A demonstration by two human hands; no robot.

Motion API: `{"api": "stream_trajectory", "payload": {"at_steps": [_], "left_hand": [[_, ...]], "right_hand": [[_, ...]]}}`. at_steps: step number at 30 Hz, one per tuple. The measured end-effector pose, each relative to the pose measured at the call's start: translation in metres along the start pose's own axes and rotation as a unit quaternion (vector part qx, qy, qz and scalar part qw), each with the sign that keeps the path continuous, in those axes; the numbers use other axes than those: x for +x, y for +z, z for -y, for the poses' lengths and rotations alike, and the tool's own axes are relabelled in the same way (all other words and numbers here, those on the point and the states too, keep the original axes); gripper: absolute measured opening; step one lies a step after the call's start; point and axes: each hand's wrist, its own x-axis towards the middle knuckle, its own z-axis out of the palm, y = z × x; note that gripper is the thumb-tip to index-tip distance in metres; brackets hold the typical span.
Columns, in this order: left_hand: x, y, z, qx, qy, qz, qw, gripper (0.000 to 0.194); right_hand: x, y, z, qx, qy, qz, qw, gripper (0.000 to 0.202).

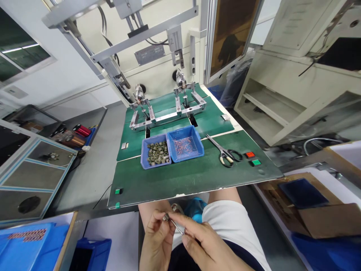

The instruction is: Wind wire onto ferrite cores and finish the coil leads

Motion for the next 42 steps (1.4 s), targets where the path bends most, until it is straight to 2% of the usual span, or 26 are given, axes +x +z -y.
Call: {"api": "stream_trajectory", "payload": {"at_steps": [6, 15, 24, 35, 39, 42], "left_hand": [[0.007, -0.016, 0.0, 0.024, -0.002, 0.021, 0.999, 0.026], [0.004, -0.009, -0.002, 0.032, -0.001, 0.041, 0.999, 0.022], [0.007, -0.011, 0.0, 0.049, 0.015, 0.03, 0.998, 0.022], [0.007, -0.009, -0.003, 0.083, 0.03, 0.03, 0.996, 0.021], [0.005, -0.005, -0.004, 0.096, 0.037, 0.022, 0.995, 0.022], [0.001, 0.002, -0.003, 0.106, 0.071, -0.015, 0.992, 0.026]], "right_hand": [[-0.001, 0.0, 0.003, -0.003, -0.011, -0.019, 1.0, 0.049], [-0.002, 0.0, 0.001, -0.016, -0.013, -0.009, 1.0, 0.051], [-0.002, -0.002, 0.003, -0.013, 0.001, -0.009, 1.0, 0.051], [-0.002, -0.002, 0.003, -0.004, -0.015, -0.016, 1.0, 0.048], [-0.001, -0.004, 0.004, -0.003, -0.026, -0.009, 1.0, 0.049], [0.0, -0.008, 0.01, -0.01, -0.035, 0.006, 0.999, 0.051]]}}
